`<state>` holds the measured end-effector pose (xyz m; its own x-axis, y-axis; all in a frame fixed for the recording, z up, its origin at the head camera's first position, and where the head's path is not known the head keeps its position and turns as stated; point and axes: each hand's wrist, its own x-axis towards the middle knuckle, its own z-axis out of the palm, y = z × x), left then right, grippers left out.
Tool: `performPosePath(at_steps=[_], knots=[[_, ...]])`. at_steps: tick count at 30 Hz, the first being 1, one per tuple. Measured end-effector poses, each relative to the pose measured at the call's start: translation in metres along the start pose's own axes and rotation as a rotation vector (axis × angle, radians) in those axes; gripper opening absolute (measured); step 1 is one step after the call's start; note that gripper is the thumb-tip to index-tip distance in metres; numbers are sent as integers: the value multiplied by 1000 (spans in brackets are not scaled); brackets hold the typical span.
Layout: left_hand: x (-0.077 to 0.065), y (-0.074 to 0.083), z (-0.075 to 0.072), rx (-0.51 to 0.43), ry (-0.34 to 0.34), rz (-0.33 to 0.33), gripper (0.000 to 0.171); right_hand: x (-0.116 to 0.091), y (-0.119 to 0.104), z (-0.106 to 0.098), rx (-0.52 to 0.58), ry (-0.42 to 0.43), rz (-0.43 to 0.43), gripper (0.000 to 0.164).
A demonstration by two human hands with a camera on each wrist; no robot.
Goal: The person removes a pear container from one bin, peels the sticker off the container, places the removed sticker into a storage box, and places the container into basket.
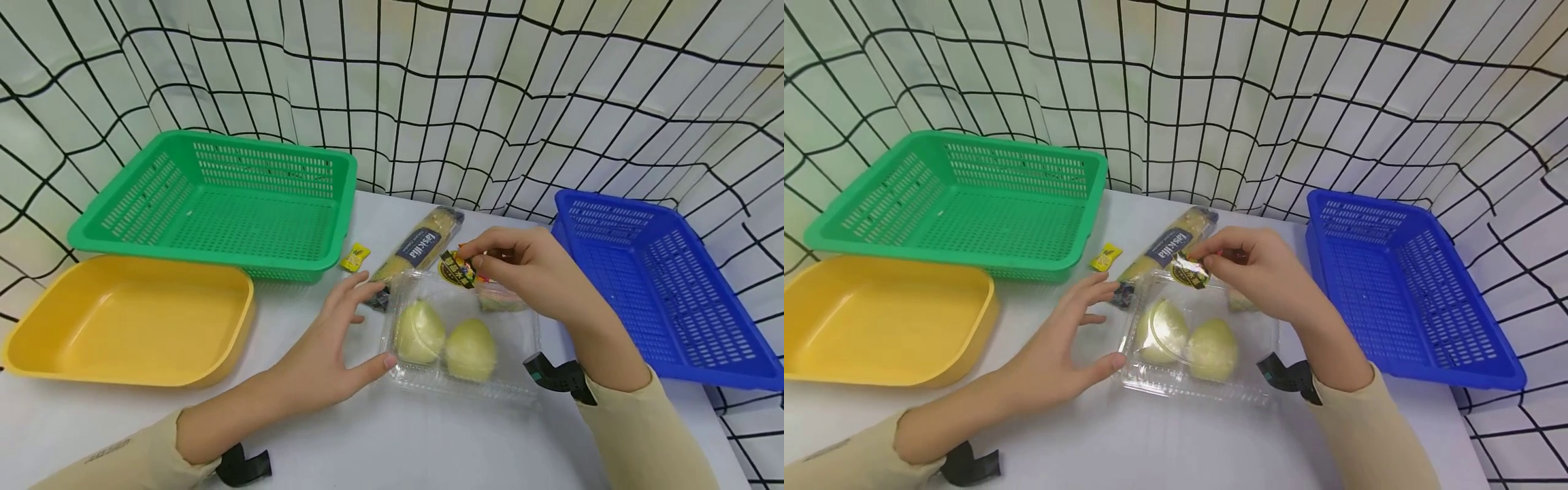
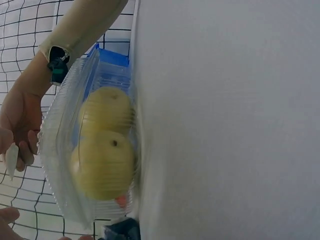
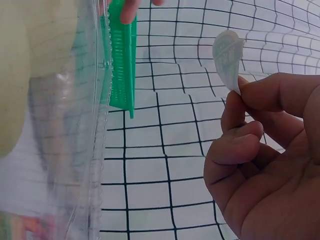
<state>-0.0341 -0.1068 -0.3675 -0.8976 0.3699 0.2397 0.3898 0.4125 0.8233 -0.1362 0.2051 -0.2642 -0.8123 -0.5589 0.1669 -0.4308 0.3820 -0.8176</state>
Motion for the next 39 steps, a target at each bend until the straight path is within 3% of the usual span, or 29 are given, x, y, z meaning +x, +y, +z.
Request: performPosePath(at_steps=[7, 13, 19, 24, 30, 39], knots=[[-3, 2, -35, 38, 111, 66, 82, 26, -6, 8, 3, -36, 17, 18], [1, -1, -72, 95, 196, 166, 82, 44, -10, 14, 17, -60, 52, 20], [1, 1, -113, 161, 250, 167, 86, 62, -20, 24, -45, -67, 54, 20], [-6, -2, -143, 214, 301, 198, 88, 79, -31, 36, -52, -64, 45, 19], [-20, -16, -175, 211, 416, 249, 73, 101, -40, 49, -38, -76, 5, 21], [-52, -25, -214, 267, 541, 111, 69, 132, -56, 74, -13, -112, -39, 19]])
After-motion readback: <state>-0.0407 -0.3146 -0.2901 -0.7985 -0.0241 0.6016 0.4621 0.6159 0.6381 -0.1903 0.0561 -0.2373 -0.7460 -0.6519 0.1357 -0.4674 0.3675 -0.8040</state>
